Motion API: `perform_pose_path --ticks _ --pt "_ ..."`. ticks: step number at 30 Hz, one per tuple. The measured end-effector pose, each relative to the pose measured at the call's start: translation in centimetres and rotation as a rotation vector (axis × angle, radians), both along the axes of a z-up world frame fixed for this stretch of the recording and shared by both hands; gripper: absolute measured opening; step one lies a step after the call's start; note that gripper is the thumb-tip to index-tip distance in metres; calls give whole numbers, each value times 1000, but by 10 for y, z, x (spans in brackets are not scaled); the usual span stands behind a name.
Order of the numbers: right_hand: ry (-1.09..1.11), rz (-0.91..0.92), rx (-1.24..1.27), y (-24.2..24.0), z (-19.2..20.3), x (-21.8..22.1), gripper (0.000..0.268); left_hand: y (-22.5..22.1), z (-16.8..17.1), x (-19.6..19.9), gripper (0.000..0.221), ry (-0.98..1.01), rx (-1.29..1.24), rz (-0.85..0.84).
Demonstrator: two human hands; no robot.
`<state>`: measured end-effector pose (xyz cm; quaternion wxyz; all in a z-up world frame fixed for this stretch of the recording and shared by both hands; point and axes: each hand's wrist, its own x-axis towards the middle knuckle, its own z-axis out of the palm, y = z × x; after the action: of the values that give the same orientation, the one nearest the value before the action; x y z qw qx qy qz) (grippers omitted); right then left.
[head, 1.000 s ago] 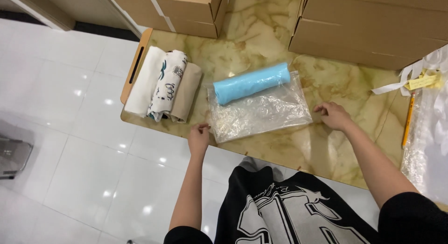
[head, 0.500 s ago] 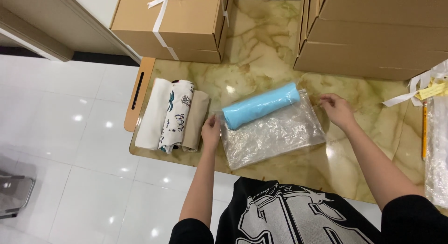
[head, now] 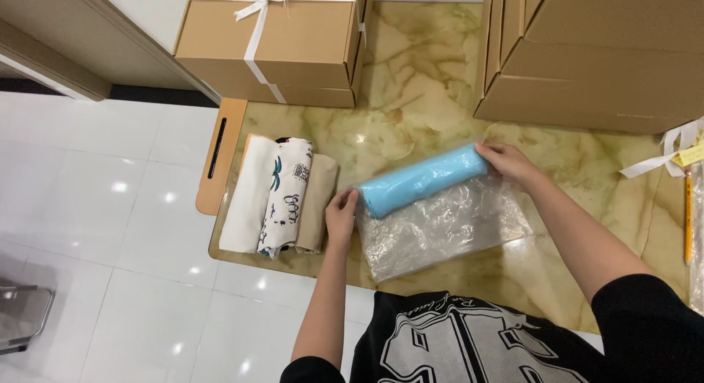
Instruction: The person ties a white ribbon around a cardboard box and writes on a yellow sticky note attached to it. They then place a rolled blue cloth into a clear plastic bag, seal it, and place the bagged item into a cardboard box.
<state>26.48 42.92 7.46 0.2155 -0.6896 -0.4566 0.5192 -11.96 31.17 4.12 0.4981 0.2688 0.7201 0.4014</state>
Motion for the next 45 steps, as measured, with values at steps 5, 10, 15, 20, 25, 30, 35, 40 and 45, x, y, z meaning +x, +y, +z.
perform_pose_path --ticks 5,10,15,20,25,30,35,40,45 --pt "187 -91 -114 14 -30 18 66 -4 16 16 75 -166 34 69" --pt "220 -78 -90 5 -3 0 60 -4 5 24 75 -172 52 58" --pt "213 -57 -31 -6 7 7 49 -8 8 34 62 -241 77 123" --pt "243 -46 -21 -31 8 24 52 -27 40 40 98 -385 17 134" --pt "256 -64 -55 -57 4 31 49 -42 8 41 98 -379 -27 131" --pt "261 -78 -21 -62 -17 33 42 -46 -15 42 87 -258 -45 130" --pt "147 -55 114 -65 -20 31 36 -38 -13 47 87 -141 -108 116" --pt "176 -120 174 -59 -25 29 25 -30 -34 54 84 -105 -141 154" --pt "242 -165 187 -61 -3 23 30 -32 -1 63 58 -148 -106 232"
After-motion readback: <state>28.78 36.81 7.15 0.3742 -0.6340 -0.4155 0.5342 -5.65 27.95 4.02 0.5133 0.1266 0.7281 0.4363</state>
